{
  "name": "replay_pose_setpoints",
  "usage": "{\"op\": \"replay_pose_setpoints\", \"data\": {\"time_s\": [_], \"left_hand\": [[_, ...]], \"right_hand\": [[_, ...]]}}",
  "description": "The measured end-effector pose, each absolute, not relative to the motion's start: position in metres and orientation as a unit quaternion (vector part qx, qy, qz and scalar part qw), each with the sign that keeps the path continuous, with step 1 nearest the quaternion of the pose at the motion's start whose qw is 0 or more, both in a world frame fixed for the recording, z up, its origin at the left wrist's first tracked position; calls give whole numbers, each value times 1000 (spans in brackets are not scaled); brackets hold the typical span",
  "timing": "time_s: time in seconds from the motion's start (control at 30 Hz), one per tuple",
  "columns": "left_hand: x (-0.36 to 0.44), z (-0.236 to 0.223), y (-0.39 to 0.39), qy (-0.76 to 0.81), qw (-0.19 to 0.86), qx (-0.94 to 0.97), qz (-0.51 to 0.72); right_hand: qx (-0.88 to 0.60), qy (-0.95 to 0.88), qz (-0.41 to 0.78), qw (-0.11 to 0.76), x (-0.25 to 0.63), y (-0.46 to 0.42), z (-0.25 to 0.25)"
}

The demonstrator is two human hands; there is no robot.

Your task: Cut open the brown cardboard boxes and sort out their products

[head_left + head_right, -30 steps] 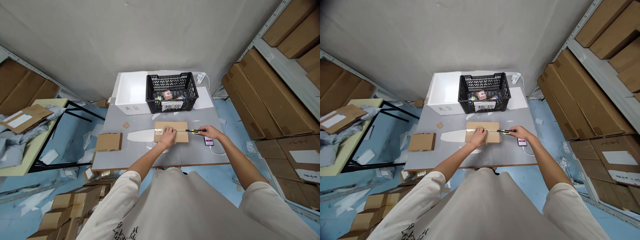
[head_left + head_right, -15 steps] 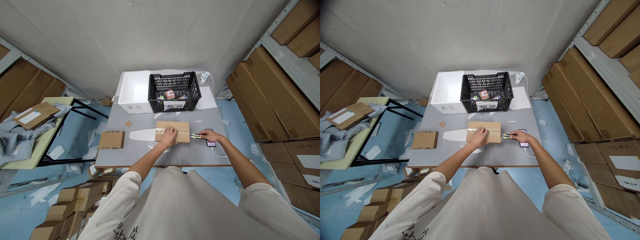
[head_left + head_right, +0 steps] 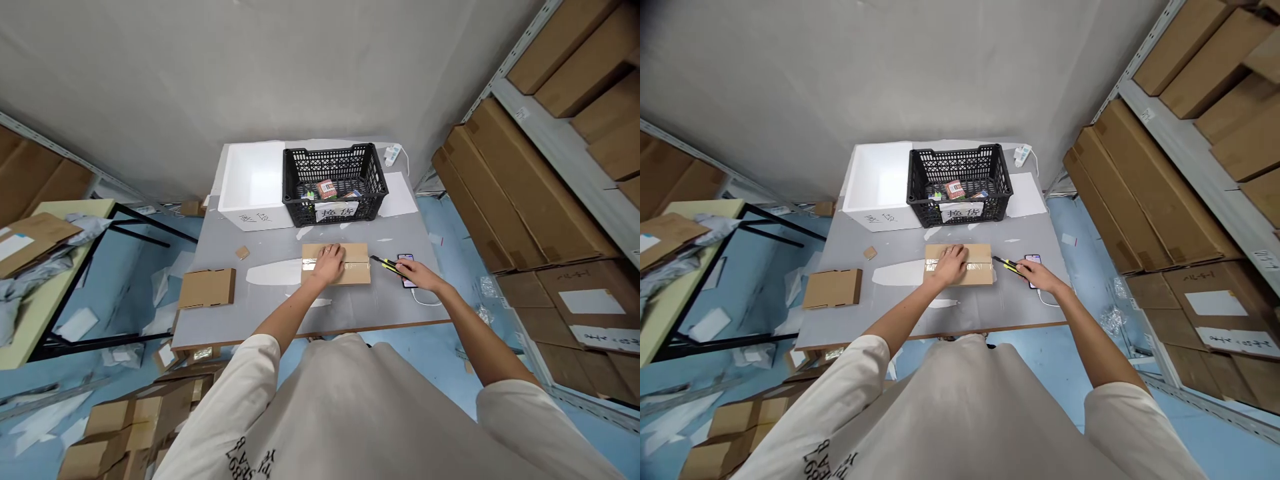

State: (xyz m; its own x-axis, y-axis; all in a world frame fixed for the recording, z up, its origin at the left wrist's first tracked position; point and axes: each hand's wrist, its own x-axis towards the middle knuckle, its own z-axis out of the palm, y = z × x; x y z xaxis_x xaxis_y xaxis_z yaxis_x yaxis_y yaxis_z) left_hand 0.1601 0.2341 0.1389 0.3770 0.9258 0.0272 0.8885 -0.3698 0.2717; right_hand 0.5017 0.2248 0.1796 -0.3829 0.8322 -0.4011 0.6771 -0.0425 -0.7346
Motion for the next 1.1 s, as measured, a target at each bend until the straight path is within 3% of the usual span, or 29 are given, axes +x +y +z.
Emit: {"op": "replay_pose_setpoints", "data": {"time_s": [0.23, 0.43, 0.9, 1.1], "left_hand": [[154, 132, 254, 541, 130, 829, 60], [148, 125, 250, 521, 109, 844, 69], [146, 124, 244, 529, 111, 838, 80], [148, 124, 242, 539, 101, 831, 93]], "right_hand": [[-515, -800, 306, 42, 480, 214, 177], [-513, -804, 298, 40, 478, 210, 162], [-604, -754, 212, 151, 479, 221, 131], [-659, -686, 240, 193, 495, 235, 129]]}}
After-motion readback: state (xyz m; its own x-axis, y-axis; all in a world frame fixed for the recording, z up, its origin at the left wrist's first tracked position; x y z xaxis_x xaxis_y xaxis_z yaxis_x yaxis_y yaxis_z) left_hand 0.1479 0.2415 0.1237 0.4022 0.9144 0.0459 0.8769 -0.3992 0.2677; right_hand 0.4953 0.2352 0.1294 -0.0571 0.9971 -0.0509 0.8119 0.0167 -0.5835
